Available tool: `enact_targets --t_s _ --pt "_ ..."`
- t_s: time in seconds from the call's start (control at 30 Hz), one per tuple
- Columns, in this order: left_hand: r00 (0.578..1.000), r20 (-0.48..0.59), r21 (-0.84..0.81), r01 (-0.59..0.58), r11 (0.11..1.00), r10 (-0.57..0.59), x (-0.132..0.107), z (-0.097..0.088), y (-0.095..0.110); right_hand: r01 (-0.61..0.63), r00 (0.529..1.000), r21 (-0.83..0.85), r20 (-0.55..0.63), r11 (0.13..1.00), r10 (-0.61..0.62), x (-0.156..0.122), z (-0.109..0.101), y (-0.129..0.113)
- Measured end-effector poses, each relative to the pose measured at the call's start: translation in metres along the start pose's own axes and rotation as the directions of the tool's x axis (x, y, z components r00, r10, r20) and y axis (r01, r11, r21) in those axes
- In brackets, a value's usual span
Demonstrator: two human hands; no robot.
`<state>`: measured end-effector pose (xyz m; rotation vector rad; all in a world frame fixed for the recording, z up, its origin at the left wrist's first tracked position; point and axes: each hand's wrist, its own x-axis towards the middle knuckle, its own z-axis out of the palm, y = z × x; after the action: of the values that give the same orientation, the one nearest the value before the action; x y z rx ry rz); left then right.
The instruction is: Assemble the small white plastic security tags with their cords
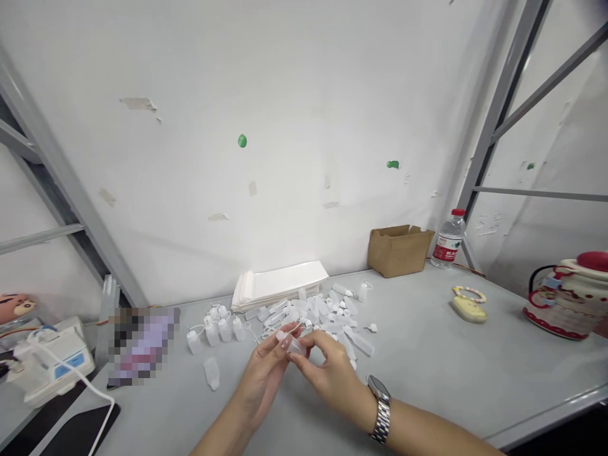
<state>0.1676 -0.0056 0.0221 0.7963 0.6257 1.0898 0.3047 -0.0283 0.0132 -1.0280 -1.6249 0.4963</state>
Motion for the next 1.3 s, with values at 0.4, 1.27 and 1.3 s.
enact_targets --t_s 0.4,1.27,1.3 --pt "0.982 -0.122 0.252 -0.112 0.961 0.146 -0.007 0.01 0.007 -0.117 0.976 0.105 0.199 0.988 0.094 0.012 -0.009 -0.01" --pt "0.925 -0.379 0.171 0.116 0.978 -0.043 0.003 0.0 0.008 -0.32 0.605 -0.85 0.156 0.418 0.781 0.065 -0.121 0.038" --pt "0.926 -0.376 0.171 0.114 0.979 -0.042 0.003 0.0 0.008 -0.321 0.598 -0.852 0.157 0.414 0.786 0.065 -0.12 0.038"
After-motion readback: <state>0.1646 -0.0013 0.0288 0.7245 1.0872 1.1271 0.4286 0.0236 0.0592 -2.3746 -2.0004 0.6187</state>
